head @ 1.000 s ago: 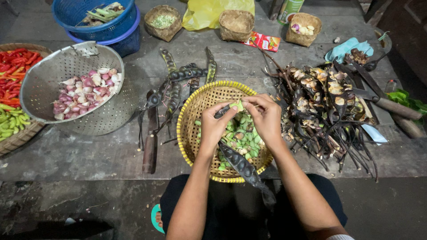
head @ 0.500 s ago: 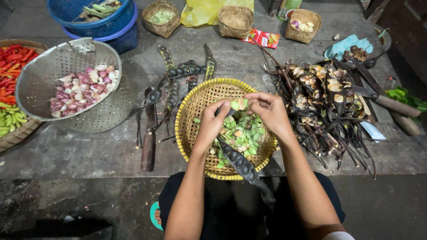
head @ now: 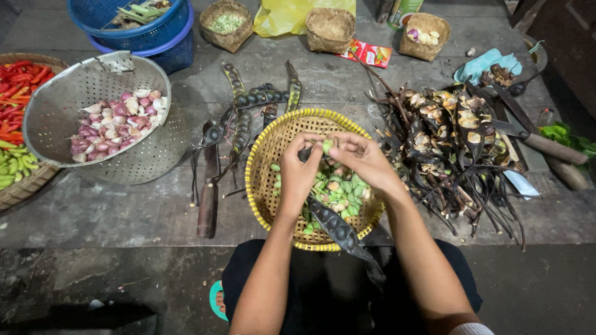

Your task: The person sits on the floor and shells long dark seed pods, removing the green seeds and placing them into a woven basket. The person uses a knife to assist in opening some pods and discards the empty pod shells to the side.

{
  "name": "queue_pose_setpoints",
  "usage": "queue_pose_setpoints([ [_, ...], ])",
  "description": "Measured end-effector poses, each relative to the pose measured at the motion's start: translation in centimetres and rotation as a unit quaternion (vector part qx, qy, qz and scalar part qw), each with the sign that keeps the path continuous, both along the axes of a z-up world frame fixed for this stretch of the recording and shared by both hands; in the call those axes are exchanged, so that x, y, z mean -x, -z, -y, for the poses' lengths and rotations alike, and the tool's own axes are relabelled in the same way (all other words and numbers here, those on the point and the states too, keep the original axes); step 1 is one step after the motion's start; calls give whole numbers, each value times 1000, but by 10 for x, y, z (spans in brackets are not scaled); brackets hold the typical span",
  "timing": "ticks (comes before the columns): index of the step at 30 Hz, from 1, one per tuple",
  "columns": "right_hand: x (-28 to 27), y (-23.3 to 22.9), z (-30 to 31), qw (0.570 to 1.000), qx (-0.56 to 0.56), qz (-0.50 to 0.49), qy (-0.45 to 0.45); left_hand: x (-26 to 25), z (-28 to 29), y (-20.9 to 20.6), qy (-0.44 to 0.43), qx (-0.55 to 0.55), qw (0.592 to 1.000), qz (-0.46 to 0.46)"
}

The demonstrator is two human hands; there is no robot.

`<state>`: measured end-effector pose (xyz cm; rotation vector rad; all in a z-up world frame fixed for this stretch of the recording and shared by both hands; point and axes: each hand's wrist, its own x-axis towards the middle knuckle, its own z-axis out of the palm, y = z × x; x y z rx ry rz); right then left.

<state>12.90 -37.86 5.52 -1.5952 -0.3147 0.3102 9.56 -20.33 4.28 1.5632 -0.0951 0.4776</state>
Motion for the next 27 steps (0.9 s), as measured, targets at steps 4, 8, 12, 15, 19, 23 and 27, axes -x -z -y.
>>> queue_pose_setpoints([
  [4, -3, 3, -10, 997, -70, -20, 9, 2, -2, -2, -64, -101, 993, -7],
  [8, -8, 9, -4, 996, -78, -21, 45, -1, -6, 6, -83, -153, 984, 32],
  [12, -11, 16, 1, 992, -103, -50, 57, -6, -11, 15, -20, -79, 996, -33],
  [15, -15, 19, 4, 984, -139, -92, 58, -11, -14, 18, 14, -26, 998, -50],
  [19, -19, 23, 10, 970, -198, -134, 36, -7, -20, 14, 175, 112, 975, -76],
  [23, -21, 25, 14, 961, -231, -153, 26, 0, -23, 5, 234, 112, 961, -102],
  [27, -20, 25, 14, 947, -256, -196, 3, 0, -23, -2, 247, 151, 946, -145],
])
